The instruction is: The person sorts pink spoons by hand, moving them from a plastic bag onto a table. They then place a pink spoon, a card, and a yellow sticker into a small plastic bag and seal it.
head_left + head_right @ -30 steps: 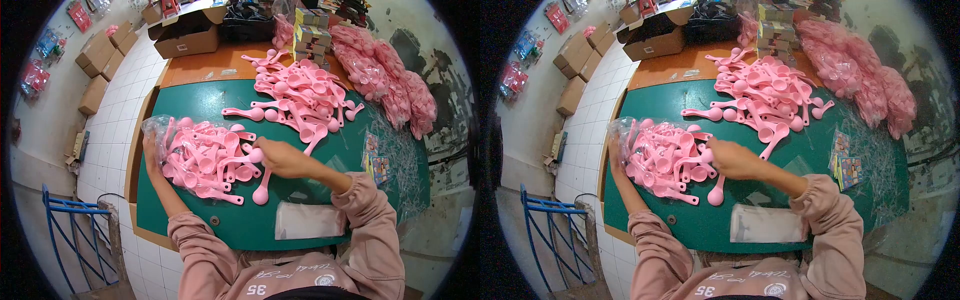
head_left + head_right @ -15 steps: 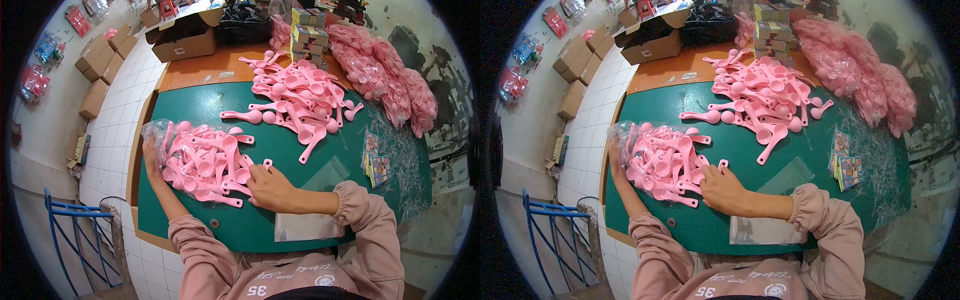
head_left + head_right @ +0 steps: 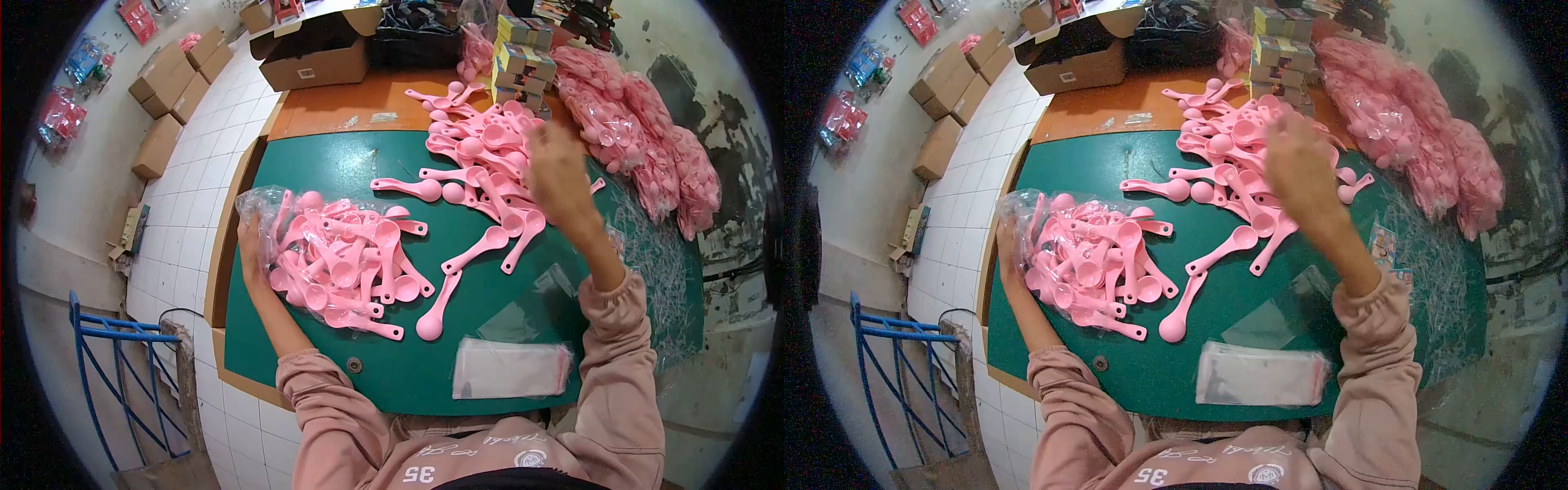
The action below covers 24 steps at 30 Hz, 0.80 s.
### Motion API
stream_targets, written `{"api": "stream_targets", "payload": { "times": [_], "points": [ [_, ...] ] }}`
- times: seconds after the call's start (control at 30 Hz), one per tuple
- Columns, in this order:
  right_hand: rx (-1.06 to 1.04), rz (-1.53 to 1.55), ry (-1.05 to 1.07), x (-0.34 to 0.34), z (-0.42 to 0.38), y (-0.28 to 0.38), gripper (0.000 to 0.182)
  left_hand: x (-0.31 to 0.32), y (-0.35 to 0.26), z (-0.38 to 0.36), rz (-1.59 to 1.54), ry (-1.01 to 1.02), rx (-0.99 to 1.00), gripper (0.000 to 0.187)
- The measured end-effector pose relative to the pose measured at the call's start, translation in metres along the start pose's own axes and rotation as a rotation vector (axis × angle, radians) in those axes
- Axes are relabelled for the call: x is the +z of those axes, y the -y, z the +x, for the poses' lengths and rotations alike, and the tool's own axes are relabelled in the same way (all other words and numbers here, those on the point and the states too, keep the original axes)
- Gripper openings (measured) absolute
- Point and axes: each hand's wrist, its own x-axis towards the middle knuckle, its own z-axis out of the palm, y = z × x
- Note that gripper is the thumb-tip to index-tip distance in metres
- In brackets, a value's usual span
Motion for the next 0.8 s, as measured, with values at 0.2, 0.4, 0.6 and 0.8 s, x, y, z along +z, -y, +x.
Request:
{"api": "stream_targets", "payload": {
  "times": [0.2, 0.4, 0.6, 0.8],
  "points": [
    [-0.684, 0.708, 0.193, 0.024, -0.028, 0.09, 0.033, -0.005, 0.007, 0.003, -0.024, 0.033, -0.03, 0.033],
    [-0.611, 0.597, 0.149, 0.06, 0.0, 0.135, 0.025, -0.004, 0.004, 0.003, -0.017, 0.036, -0.007, 0.035],
    [-0.638, 0.627, 0.207, 0.062, 0.003, 0.141, 0.022, 0.003, -0.015, -0.008, -0.008, 0.051, -0.074, 0.033],
    [-0.505, 0.646, -0.008, 0.069, -0.003, 0.138, 0.022, 0.001, -0.008, -0.002, 0.017, 0.044, -0.064, 0.034]
  ]
}}
